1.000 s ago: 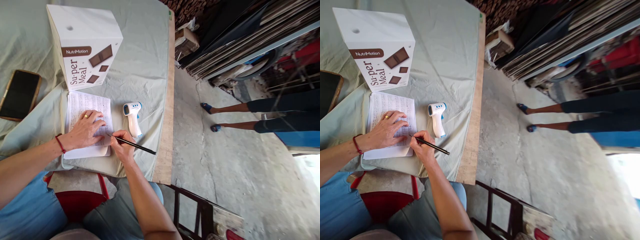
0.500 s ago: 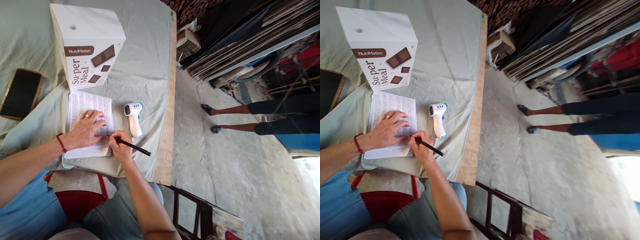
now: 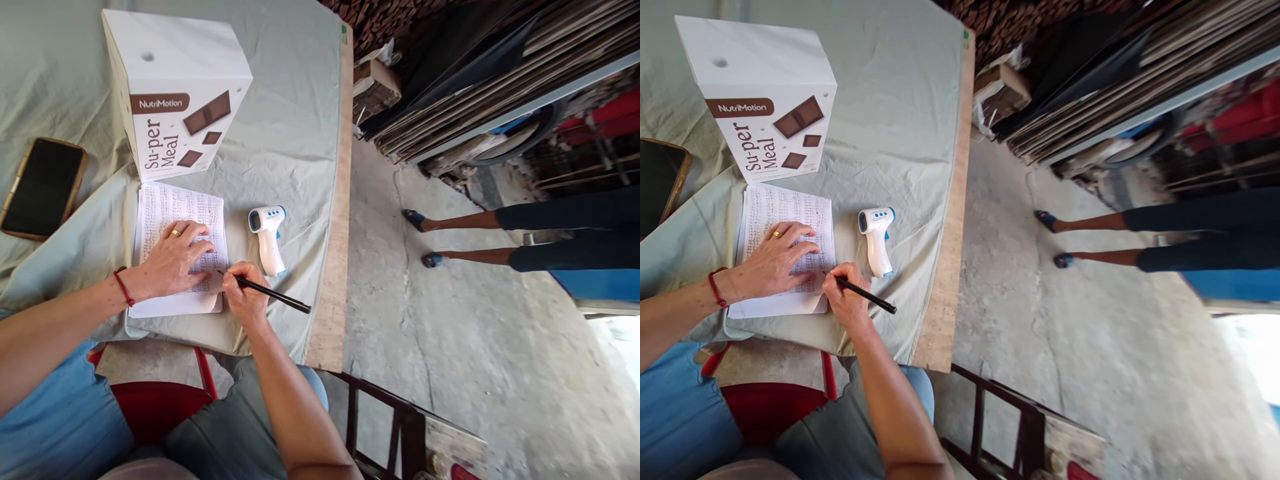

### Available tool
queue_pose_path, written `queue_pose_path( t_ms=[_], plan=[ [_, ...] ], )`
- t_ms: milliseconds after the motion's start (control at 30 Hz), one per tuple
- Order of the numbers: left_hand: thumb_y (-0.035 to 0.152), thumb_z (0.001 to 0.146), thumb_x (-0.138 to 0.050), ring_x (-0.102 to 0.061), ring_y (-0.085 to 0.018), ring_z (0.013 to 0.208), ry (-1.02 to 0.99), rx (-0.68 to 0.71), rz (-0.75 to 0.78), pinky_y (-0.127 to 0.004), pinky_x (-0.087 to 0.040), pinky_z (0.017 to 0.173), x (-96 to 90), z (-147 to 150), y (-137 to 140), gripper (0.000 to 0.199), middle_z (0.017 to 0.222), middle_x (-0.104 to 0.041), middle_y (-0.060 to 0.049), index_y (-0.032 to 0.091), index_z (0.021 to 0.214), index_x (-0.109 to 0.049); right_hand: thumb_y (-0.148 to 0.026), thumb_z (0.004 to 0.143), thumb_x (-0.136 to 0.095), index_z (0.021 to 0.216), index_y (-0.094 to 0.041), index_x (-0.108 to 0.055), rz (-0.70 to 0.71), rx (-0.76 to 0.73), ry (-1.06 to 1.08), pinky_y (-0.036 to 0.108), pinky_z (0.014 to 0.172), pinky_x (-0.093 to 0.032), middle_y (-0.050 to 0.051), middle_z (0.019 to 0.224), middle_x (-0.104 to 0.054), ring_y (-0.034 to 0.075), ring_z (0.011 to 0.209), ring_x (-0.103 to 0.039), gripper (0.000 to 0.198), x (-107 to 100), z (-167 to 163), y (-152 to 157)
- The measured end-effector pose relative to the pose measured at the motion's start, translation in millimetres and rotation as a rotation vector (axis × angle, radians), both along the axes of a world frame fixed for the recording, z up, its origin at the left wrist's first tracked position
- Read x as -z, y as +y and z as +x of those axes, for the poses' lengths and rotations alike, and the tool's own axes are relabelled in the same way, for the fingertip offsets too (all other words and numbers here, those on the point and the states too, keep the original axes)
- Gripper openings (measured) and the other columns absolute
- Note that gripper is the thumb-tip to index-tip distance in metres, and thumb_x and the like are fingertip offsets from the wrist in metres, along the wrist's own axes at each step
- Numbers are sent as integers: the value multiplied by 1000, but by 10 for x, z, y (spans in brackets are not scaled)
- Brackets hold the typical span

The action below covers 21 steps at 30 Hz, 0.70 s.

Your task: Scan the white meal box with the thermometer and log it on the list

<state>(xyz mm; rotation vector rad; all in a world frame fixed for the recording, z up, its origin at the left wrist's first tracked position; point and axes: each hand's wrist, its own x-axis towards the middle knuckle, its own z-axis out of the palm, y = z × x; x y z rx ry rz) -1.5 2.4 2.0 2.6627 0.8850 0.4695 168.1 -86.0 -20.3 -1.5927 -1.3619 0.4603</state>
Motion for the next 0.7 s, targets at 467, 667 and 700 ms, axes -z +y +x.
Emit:
queue_pose_path(
  t_ms=[467,667,700],
  plan=[
    [32,84,-62,-46,-30,120,-24,6,19,-50,-39,101,25,2,1,26,126,-54,-11,22,108,-62,-24,76,-52,70,-24,-51,-28,-26,-45,26,56,-42,-5,61,-55,12,55,-50,6,-1,14,4],
    [33,84,-62,-45,-31,119,-18,8,5,-50,-40,100,8,-1,1,26,126,-53,-12,21,108,-62,-24,75,-51,69,-24,-50,-21,-38,-39,26,55,-41,-5,59,-52,12,54,-49,6,9,19,7],
    [32,84,-62,-46,-31,119,-13,10,7,-50,-40,100,4,-1,1,26,126,-53,-12,21,107,-62,-24,75,-51,68,-24,-49,-23,-39,-37,26,54,-41,-5,58,-52,12,54,-49,6,9,18,8]
  ],
)
